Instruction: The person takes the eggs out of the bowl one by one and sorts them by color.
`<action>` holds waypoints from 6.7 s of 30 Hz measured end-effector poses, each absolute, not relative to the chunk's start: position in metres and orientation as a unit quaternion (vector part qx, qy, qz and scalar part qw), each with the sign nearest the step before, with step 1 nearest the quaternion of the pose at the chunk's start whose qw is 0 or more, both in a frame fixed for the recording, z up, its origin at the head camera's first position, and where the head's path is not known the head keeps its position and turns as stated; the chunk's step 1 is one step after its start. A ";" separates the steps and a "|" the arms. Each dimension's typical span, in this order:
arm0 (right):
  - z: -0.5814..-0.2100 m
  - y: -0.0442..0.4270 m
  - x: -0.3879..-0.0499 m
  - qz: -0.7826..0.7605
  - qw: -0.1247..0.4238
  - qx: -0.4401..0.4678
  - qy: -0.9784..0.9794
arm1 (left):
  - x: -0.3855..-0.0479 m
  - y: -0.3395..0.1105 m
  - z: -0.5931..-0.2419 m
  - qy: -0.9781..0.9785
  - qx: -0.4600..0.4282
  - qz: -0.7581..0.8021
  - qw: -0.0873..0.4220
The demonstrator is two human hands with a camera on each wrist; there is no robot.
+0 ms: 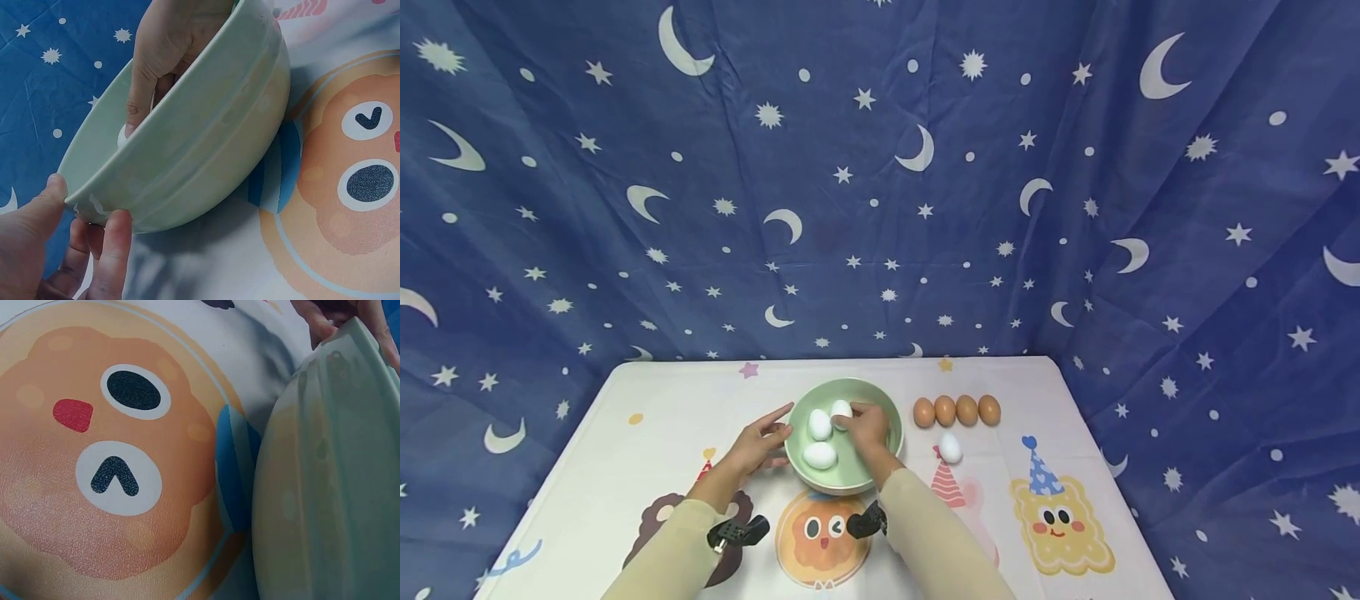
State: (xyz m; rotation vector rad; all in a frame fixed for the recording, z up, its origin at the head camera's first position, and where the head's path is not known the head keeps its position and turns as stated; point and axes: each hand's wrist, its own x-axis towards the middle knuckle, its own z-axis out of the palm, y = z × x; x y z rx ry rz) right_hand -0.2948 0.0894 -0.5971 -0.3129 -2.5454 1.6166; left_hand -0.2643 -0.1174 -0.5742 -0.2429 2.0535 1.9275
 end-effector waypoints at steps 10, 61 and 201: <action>-0.594 0.089 -0.294 0.527 0.021 -0.135 -0.839 | -0.266 -0.117 -0.574 0.723 -0.087 0.667 0.160; -0.541 0.207 -0.240 0.666 0.010 -0.135 -0.733 | -0.267 -0.119 -0.573 0.716 -0.080 0.673 0.167; -0.572 0.107 -0.287 0.643 -0.112 -0.145 -0.743 | -0.266 -0.115 -0.575 0.711 -0.082 0.680 0.157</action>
